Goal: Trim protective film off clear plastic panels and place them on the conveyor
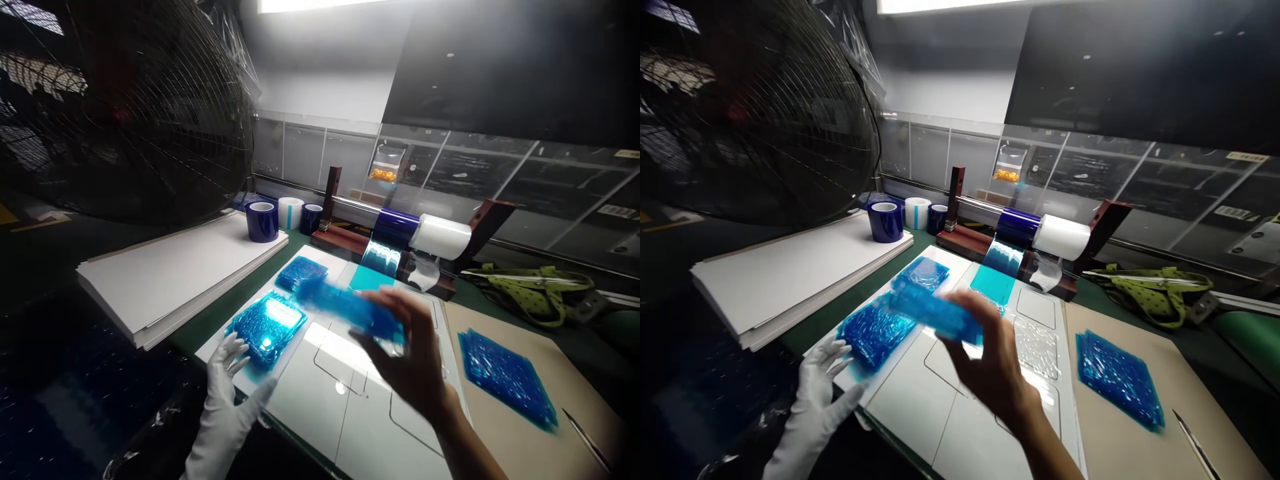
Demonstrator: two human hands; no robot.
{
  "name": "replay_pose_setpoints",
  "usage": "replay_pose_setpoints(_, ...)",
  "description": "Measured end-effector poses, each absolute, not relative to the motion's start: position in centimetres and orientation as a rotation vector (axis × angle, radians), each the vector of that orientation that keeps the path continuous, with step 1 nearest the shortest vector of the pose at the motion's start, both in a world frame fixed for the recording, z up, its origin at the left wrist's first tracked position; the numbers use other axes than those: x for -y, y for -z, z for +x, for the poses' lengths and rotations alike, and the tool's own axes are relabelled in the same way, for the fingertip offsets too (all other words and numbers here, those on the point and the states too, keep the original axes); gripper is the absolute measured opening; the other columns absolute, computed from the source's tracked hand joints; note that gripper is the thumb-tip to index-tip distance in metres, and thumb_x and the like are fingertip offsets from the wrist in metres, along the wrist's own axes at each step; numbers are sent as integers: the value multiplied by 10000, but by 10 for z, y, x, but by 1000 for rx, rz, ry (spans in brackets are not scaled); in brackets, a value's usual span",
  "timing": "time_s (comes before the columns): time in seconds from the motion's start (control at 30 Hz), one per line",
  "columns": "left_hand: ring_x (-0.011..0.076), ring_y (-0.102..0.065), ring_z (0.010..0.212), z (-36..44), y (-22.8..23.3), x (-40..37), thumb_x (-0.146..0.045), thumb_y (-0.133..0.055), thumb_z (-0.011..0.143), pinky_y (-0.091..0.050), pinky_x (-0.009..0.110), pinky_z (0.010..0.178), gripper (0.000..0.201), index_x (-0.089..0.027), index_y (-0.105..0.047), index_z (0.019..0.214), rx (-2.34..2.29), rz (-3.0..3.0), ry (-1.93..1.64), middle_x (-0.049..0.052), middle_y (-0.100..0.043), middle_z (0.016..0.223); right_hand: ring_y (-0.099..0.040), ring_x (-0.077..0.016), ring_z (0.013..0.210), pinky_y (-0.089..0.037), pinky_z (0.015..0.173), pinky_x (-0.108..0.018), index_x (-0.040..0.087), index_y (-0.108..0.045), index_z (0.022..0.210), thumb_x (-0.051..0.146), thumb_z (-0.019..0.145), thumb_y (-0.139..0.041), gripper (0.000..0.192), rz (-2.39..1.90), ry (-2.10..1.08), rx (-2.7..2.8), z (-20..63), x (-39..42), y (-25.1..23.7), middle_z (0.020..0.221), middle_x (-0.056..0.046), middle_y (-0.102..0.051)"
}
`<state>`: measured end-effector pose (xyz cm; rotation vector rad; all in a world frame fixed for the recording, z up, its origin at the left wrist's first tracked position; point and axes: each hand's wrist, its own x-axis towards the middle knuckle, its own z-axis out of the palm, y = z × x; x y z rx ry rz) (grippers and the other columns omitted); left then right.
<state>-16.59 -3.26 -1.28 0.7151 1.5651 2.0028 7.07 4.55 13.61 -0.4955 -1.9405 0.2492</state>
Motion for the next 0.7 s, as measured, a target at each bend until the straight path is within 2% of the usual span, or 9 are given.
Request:
replay_pose_setpoints(0.07, 359, -539, 1134, -146, 11, 31, -410, -921, 251, -422, 527, 1023, 1080, -221, -492, 1224, -1642, 952, -1999, 129, -536, 1223, -620, -206, 1159, -540, 964, -389, 230, -317, 1434, 1, 833, -560, 688, -313, -29, 2190, 90, -26, -129, 1176, -90, -697)
replay_pose_setpoints(0.1, 374, -531, 1153, -135, 11, 29, -439, -920, 267, -415, 530, 1032, 1059, -203, -505, 1212, -1674, 1070, -2007, 149, -538, 1231, -609, -211, 1177, -526, 988, -412, 197, -272, 1466, 3, 853, -522, 689, -244, 39, 2289, 99, -18, -126, 1175, -103, -703)
replay_pose_setpoints(0.2, 326, -547, 1166, -104, 8, 21, -413, -837, 582, -428, 478, 1043, 647, -188, -555, 1119, -1721, 1329, -2124, 153, -586, 1160, -612, -215, 1163, -463, 1051, -443, 137, -270, 1475, 82, 913, -485, 604, -169, 164, 2423, 118, 0, -123, 1128, -97, -706)
replay_pose_setpoints(0.27, 272, -578, 1137, -90, 5, 17, -301, -679, 790, -452, 436, 1029, 347, -193, -568, 1100, -1697, 1435, -2207, 132, -610, 1117, -643, -201, 1103, -425, 1068, -413, 144, -299, 1468, 124, 929, -490, 573, -176, 168, 2419, 126, 8, -123, 1096, -73, -704)
replay_pose_setpoints(0.3, 259, -594, 1116, -86, 3, 17, -270, -601, 848, -475, 426, 1002, 271, -195, -569, 1107, -1680, 1484, -2235, 125, -615, 1109, -651, -195, 1083, -410, 1072, -396, 154, -304, 1469, 135, 928, -504, 578, -196, 155, 2414, 130, 12, -122, 1088, -64, -703)
replay_pose_setpoints(0.37, 256, -596, 1119, -83, -4, 21, -251, -530, 888, -499, 421, 976, 280, -207, -556, 1163, -1642, 1539, -2251, 117, -604, 1151, -661, -188, 1060, -414, 1066, -367, 198, -315, 1471, 154, 919, -538, 597, -260, 113, 2408, 136, 18, -120, 1092, -45, -701)
replay_pose_setpoints(0.53, 325, -488, 1254, -85, -28, 37, -204, -603, 824, -493, 465, 1006, 626, -227, -385, 1410, -1631, 2068, -1859, 143, -474, 1347, -661, -187, 1072, -449, 1048, -375, 224, -333, 1467, 190, 935, -542, 573, -338, 132, 2352, 148, 22, -100, 1089, -35, -719)
replay_pose_setpoints(0.6, 316, -518, 1203, -82, -31, 36, -215, -558, 856, -532, 468, 945, 561, -212, -406, 1395, -1662, 2197, -1850, 149, -482, 1312, -657, -190, 1084, -451, 1047, -393, 204, -360, 1453, 212, 956, -513, 520, -312, 178, 2285, 151, 20, -90, 1064, -34, -736)
replay_pose_setpoints(0.7, 253, -541, 1140, -75, -21, 27, -148, -467, 903, -552, 405, 886, 436, -211, -455, 1334, -1756, 2211, -2068, 121, -509, 1206, -645, -213, 1105, -477, 1021, -439, 214, -380, 1441, 270, 968, -502, 492, -365, 173, 2202, 153, 22, -77, 1051, -29, -747)
